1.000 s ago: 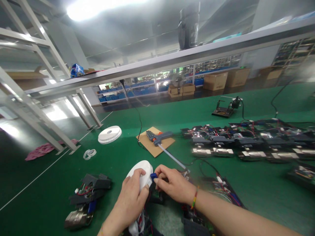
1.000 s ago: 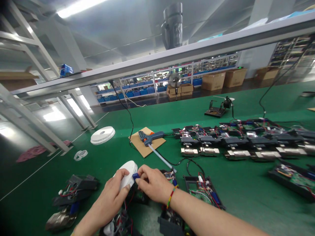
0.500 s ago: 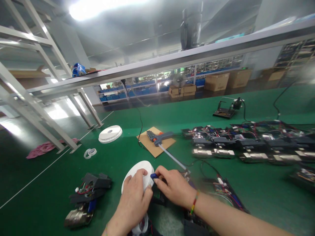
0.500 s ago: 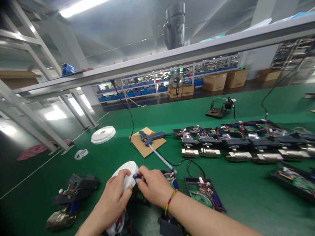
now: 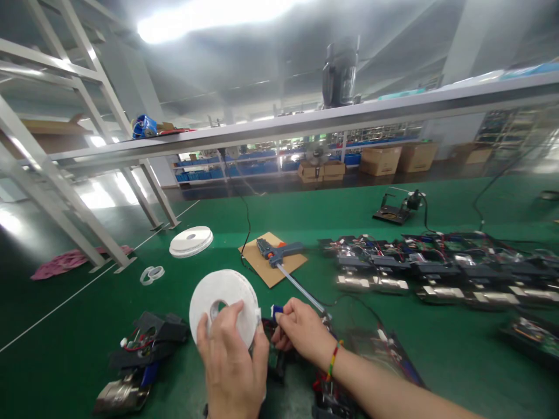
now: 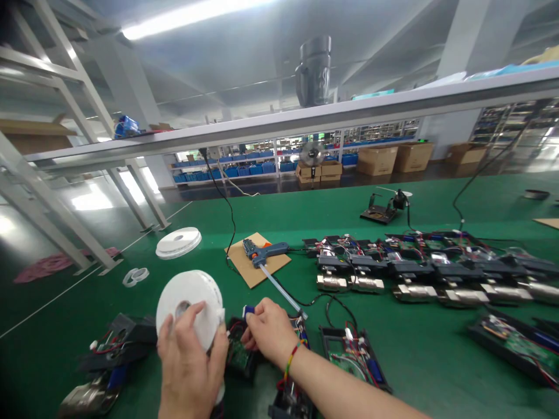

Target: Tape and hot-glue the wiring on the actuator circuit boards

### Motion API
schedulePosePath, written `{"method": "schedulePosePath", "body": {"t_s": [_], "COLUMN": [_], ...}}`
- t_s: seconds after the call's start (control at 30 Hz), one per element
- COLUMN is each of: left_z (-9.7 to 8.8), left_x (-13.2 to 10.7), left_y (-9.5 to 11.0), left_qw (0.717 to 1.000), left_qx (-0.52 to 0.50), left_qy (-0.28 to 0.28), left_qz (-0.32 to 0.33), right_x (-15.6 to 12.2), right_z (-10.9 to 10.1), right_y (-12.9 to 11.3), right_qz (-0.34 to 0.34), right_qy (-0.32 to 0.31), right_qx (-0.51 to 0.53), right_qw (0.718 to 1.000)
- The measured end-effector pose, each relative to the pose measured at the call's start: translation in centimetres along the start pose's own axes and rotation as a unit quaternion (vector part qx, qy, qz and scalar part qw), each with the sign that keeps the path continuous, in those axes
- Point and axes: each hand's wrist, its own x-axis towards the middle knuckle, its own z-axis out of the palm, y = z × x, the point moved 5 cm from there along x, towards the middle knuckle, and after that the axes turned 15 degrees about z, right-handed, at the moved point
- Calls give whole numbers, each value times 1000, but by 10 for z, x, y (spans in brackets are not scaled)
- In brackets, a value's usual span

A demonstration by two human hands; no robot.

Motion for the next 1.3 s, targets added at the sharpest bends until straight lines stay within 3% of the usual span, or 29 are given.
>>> {"method": "schedulePosePath", "body": {"t_s": [0.07,0.13,0.2,0.3,0.37,0.47,0.67,0.8,0.87,0.93,1.0,1.07,1.17,1.3], "left_z": [-15,-19,-14,2,13,27,45,28,6,-12,-14,-7,8,17], "left_x": [0,-9,-25,-47,-54,-52,-49,-44,-30,-13,-3,0,-1,-5], "left_y": [-15,-41,-66,-88,-93,-98,-109,-101,-84,-55,-24,-8,-6,-13], "left_qw": [997,979,946,898,892,912,923,928,942,937,893,855,823,805], "left_qx": [-48,-138,-226,-307,-302,-229,-177,-186,-201,-263,-314,-311,-290,-302], "left_qy": [38,32,-6,-98,-175,-261,-316,-304,-253,-231,-317,-407,-482,-507], "left_qz": [-51,-147,-232,-300,-287,-220,-130,-111,-89,-15,63,87,73,65], "right_x": [2,-1,-4,-7,-6,-6,-4,0,3,5,8,11,16,21], "right_z": [0,-2,-5,-10,-12,-17,-27,-28,-27,-26,-26,-26,-28,-27], "right_y": [3,1,-4,-9,-11,-14,-24,-27,-28,-29,-30,-31,-30,-35], "right_qz": [4,-21,-54,-87,-99,-116,-157,-174,-177,-179,-179,-176,-173,-186], "right_qy": [-14,-26,-38,-79,-121,-186,-273,-287,-294,-302,-309,-316,-324,-331], "right_qx": [7,0,-18,-55,-83,-128,-205,-234,-233,-227,-221,-218,-225,-264], "right_qw": [1000,999,998,992,984,967,927,913,910,908,907,907,903,887]}}
